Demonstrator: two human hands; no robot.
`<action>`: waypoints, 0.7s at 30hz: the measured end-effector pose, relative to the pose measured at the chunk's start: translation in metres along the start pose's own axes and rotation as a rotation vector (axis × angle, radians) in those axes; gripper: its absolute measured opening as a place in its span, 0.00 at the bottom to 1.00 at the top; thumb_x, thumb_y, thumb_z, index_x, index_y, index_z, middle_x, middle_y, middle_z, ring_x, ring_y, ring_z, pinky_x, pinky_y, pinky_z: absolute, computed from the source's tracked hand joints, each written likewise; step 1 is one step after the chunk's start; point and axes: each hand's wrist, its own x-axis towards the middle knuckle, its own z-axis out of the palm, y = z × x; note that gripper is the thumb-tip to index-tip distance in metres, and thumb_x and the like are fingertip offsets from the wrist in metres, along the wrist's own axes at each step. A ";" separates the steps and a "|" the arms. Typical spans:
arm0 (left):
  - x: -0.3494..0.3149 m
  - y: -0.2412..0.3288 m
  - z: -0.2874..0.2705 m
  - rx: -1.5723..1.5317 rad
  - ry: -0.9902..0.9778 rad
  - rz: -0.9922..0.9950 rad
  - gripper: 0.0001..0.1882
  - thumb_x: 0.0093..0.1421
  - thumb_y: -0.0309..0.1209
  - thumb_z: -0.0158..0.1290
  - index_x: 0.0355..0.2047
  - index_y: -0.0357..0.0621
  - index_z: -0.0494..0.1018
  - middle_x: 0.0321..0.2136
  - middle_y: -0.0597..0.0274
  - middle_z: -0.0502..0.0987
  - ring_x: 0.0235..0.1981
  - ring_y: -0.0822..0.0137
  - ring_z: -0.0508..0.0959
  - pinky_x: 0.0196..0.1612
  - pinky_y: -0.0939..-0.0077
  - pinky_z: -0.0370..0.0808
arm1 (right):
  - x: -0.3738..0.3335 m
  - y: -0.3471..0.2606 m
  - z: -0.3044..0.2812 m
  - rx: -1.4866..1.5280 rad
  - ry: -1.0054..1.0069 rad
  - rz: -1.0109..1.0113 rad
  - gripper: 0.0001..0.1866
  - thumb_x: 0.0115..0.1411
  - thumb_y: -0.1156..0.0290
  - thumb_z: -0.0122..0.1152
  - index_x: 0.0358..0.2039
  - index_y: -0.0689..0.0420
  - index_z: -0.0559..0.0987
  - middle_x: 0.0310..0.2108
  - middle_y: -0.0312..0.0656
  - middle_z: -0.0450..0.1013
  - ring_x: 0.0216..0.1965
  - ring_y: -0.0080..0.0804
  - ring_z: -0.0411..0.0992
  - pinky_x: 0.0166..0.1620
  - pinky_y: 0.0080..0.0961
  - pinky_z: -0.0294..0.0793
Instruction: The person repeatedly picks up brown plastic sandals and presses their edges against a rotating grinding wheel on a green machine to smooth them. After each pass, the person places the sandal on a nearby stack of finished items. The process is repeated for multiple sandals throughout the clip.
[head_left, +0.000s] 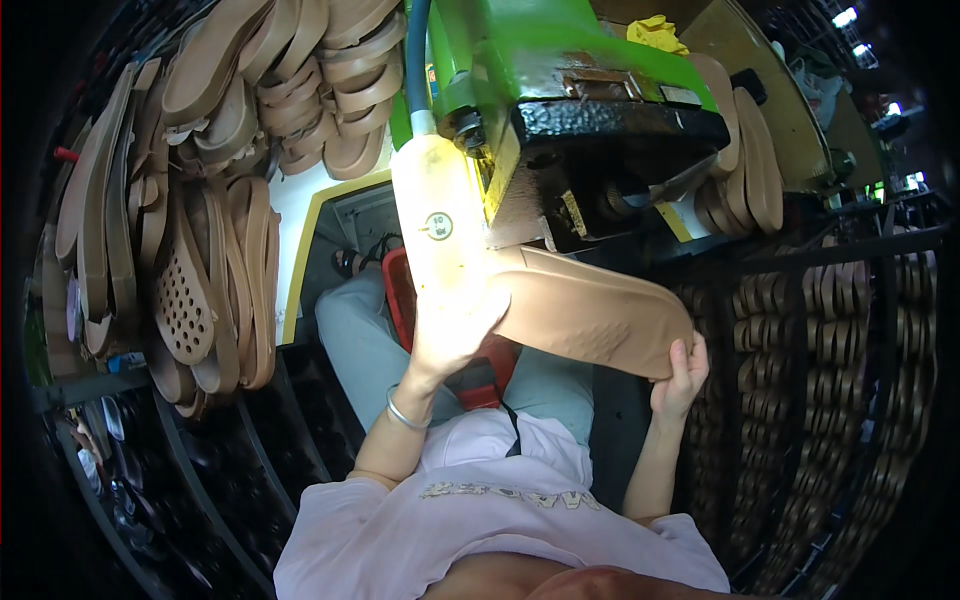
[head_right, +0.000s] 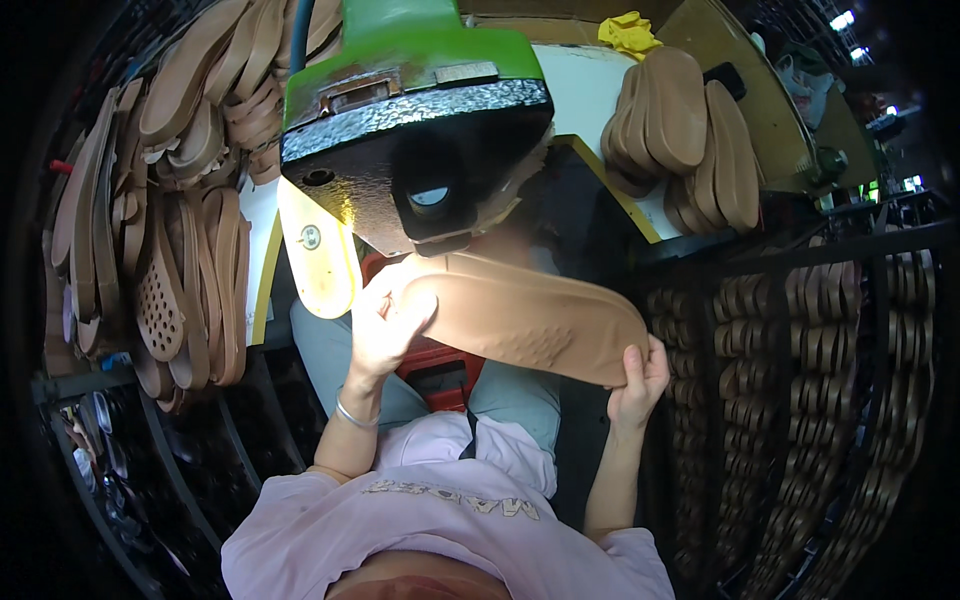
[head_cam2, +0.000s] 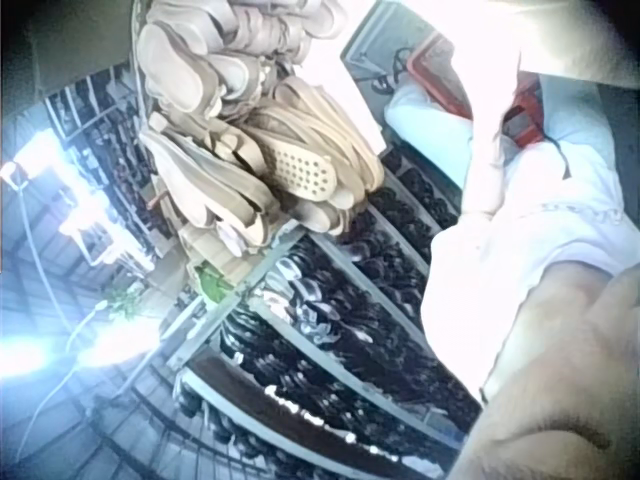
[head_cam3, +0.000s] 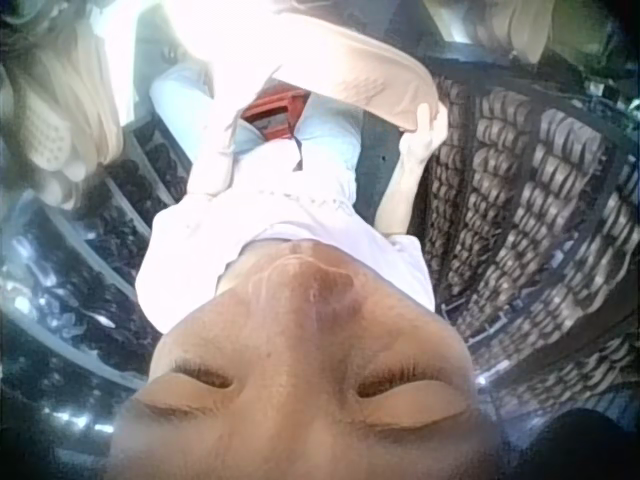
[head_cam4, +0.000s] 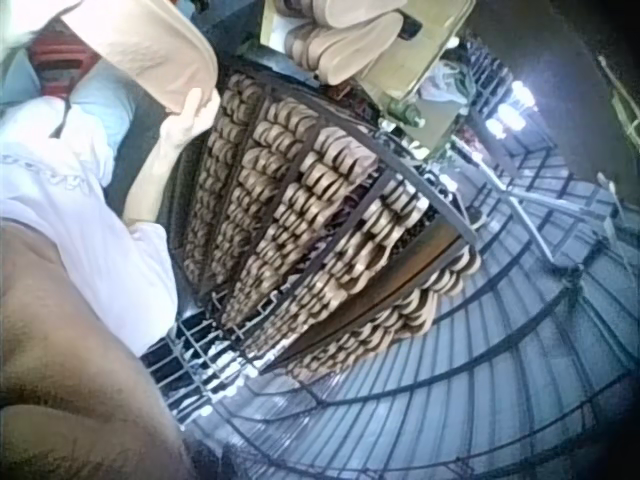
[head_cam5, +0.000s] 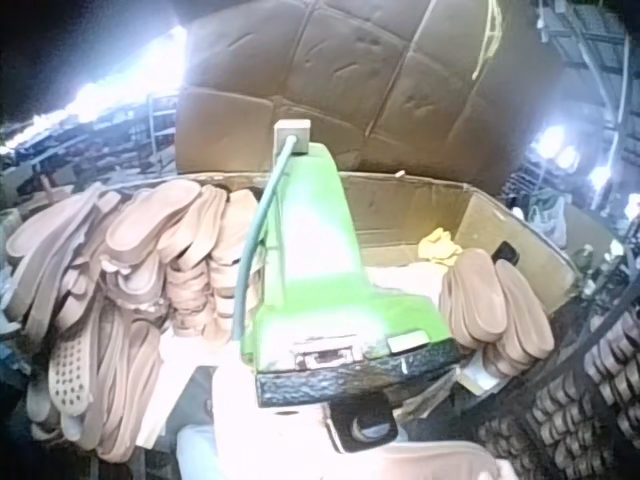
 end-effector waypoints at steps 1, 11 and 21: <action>-0.001 0.003 -0.001 -0.057 0.008 -0.020 0.19 0.55 0.23 0.57 0.47 0.32 0.69 0.37 0.61 0.76 0.38 0.74 0.75 0.44 0.80 0.72 | 0.009 -0.003 0.003 -0.005 -0.011 -0.016 0.16 0.61 0.69 0.56 0.45 0.66 0.69 0.31 0.41 0.72 0.17 0.17 0.64 0.15 0.13 0.59; -0.021 0.022 -0.049 -0.208 0.285 -0.035 0.19 0.56 0.23 0.54 0.48 0.28 0.69 0.41 0.53 0.76 0.42 0.67 0.77 0.48 0.75 0.72 | 0.047 0.012 0.076 0.130 -0.175 0.013 0.14 0.59 0.72 0.59 0.44 0.65 0.72 0.36 0.40 0.74 0.35 0.20 0.71 0.40 0.16 0.71; -0.062 0.008 -0.103 -0.126 0.272 -0.078 0.23 0.56 0.21 0.55 0.52 0.35 0.65 0.45 0.62 0.72 0.46 0.72 0.72 0.51 0.79 0.68 | 0.032 0.038 0.104 0.117 -0.313 0.013 0.14 0.58 0.70 0.64 0.41 0.63 0.74 0.32 0.36 0.73 0.29 0.17 0.70 0.28 0.15 0.71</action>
